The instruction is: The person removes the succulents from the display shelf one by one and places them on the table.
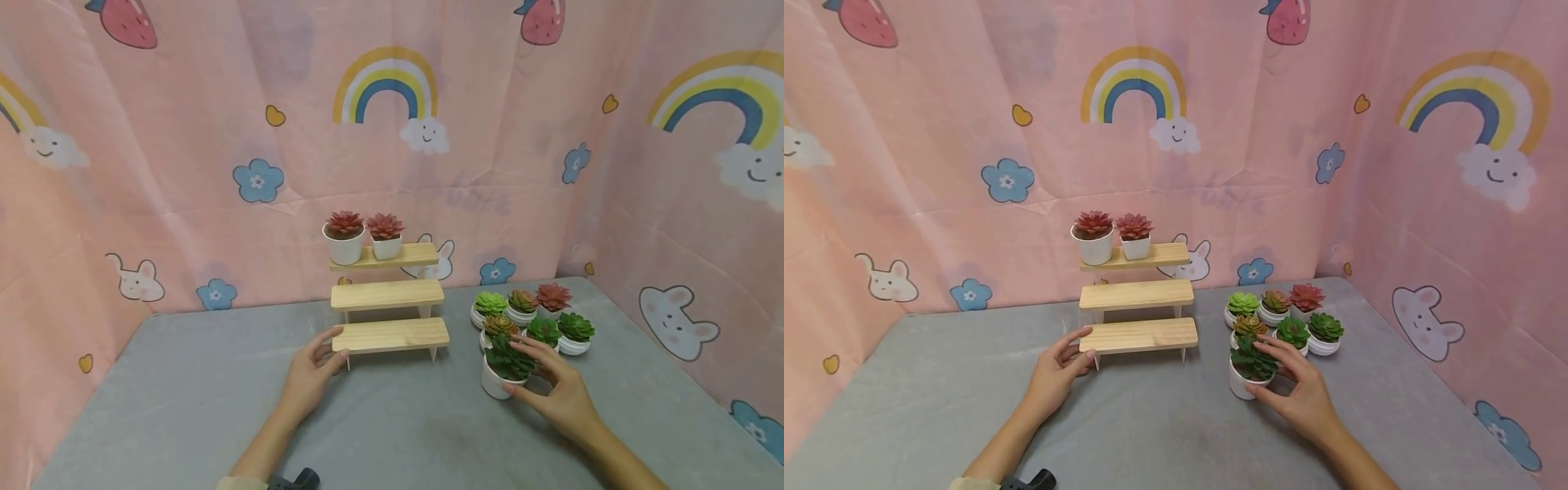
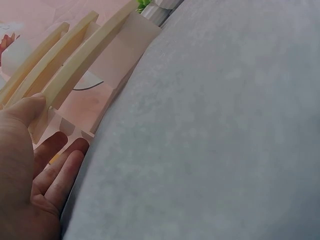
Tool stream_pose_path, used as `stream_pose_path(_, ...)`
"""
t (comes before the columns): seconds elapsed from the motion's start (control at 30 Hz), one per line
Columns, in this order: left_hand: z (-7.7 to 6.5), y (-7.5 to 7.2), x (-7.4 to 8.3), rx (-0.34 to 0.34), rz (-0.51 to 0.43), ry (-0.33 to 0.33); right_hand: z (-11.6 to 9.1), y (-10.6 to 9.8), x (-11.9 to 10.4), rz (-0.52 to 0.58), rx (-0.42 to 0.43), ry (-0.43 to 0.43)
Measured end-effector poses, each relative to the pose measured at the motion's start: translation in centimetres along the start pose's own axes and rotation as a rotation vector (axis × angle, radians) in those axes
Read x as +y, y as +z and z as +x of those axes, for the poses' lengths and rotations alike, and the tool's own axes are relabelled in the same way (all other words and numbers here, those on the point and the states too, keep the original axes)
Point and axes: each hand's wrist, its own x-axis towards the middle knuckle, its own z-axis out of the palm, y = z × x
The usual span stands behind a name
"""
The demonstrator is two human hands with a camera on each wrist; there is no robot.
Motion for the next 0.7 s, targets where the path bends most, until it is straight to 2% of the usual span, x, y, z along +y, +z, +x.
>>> stream_pose_path(0.43, 0.13, -0.06, -0.14, 0.003, 0.009, 0.004, 0.04, 0.07, 0.05, 0.013, -0.001, -0.01)
stream_pose_path(0.7, 0.03, -0.07, -0.29, 0.001, 0.026, 0.013, -0.07, 0.15, -0.01, -0.03, 0.04, -0.049)
